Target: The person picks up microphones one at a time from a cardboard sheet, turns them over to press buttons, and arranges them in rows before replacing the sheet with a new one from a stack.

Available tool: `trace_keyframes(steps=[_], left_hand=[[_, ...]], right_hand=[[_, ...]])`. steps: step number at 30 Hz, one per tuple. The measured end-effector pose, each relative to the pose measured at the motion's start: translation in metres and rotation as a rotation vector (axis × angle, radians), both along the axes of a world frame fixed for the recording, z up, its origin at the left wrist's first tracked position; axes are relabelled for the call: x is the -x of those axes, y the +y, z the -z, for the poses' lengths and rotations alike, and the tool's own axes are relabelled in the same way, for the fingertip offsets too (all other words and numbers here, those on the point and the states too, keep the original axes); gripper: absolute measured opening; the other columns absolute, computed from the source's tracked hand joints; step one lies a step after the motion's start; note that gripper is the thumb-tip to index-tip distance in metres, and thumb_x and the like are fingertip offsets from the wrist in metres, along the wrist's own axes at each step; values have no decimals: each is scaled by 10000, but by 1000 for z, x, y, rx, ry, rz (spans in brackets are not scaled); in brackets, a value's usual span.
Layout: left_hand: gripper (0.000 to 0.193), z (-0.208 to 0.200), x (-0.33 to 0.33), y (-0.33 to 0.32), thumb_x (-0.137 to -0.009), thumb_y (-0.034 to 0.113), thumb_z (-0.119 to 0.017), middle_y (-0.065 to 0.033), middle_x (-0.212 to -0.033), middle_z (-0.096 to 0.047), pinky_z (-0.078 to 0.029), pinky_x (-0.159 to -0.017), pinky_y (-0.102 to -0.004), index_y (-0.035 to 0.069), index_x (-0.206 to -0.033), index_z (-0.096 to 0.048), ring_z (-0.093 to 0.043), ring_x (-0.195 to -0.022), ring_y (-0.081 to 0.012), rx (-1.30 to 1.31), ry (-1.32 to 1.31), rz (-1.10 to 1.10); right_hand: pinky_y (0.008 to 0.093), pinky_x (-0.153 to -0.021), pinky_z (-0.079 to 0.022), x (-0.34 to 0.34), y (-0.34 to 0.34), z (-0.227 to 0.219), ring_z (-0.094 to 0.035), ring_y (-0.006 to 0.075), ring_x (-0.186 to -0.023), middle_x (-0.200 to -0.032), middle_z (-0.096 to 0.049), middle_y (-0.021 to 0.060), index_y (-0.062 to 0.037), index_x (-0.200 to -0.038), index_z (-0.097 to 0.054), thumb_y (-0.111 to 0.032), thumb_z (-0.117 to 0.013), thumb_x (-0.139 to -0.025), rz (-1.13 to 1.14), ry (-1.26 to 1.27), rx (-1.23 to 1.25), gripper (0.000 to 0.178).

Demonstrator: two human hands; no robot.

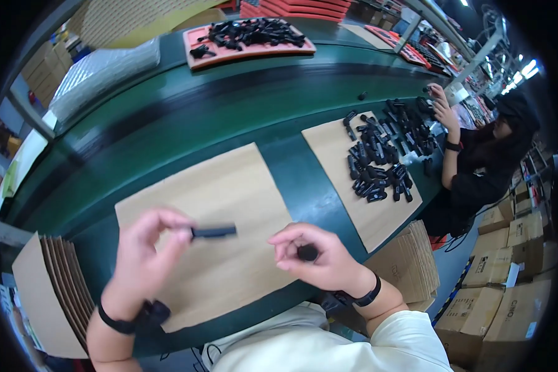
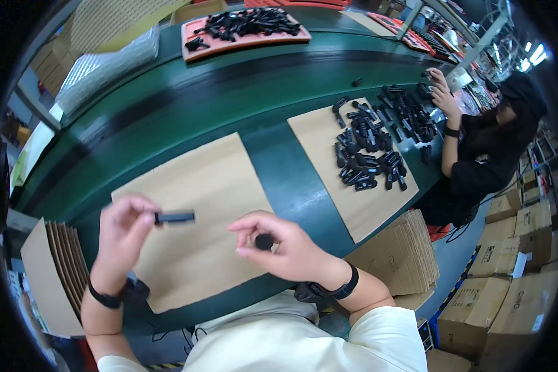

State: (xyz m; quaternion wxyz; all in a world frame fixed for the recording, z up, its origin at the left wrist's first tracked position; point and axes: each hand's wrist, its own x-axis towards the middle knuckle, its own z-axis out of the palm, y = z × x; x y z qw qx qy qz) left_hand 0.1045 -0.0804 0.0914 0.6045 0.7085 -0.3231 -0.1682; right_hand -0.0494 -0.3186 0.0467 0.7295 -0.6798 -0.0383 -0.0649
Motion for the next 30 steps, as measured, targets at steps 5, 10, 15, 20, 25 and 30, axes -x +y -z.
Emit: trace_keyframes(steps=[5,10,15,20,25,30], left_hand=[[129,19,66,30,-853,9,-676,-103,-889,-668,-500,-750,-303,-18,-976,-647,-639,-812,-178,75,11,-16],[220,47,86,41,-855,44,-679,-155,-962,-667,-494,-794,-334,-46,-1049,-626,-625,-861,-231,140,-22,-49],[280,62,95,42,-829,55,-729,-129,-936,-674,-511,-737,-348,-2,-1090,-646,-645,-787,-272,81,-301,-188],[305,70,98,49,-812,23,-752,-151,-1021,-683,-506,-807,-362,-20,-1089,-630,-644,-920,-261,114,-97,-128],[315,70,90,49,-798,13,-761,-140,-999,-686,-507,-809,-362,-10,-1086,-634,-641,-919,-269,148,-132,-149],[328,67,88,47,-775,15,-781,-118,-970,-681,-506,-828,-366,5,-1071,-639,-637,-904,-276,87,-176,-174]], right_hand=[[232,-574,-394,-7,37,-13,-520,104,-683,-884,-624,58,-12,-1151,-613,50,-741,-789,-115,-168,284,389],[240,-540,-385,-13,54,8,-525,111,-644,-809,-620,53,-11,-1070,-658,9,-763,-790,-159,-335,389,300],[238,-534,-383,-12,62,15,-532,124,-628,-780,-615,55,-23,-1005,-685,-43,-771,-805,-116,-216,421,218],[261,-524,-375,-17,64,21,-496,137,-610,-799,-602,57,-24,-1057,-680,-11,-781,-772,-99,-307,458,302],[269,-512,-365,-18,71,12,-467,133,-609,-838,-604,67,-21,-1088,-677,12,-791,-749,-73,-200,399,359],[258,-509,-361,-23,73,18,-460,123,-613,-857,-604,71,-21,-1082,-676,16,-790,-755,-85,-273,416,348]])
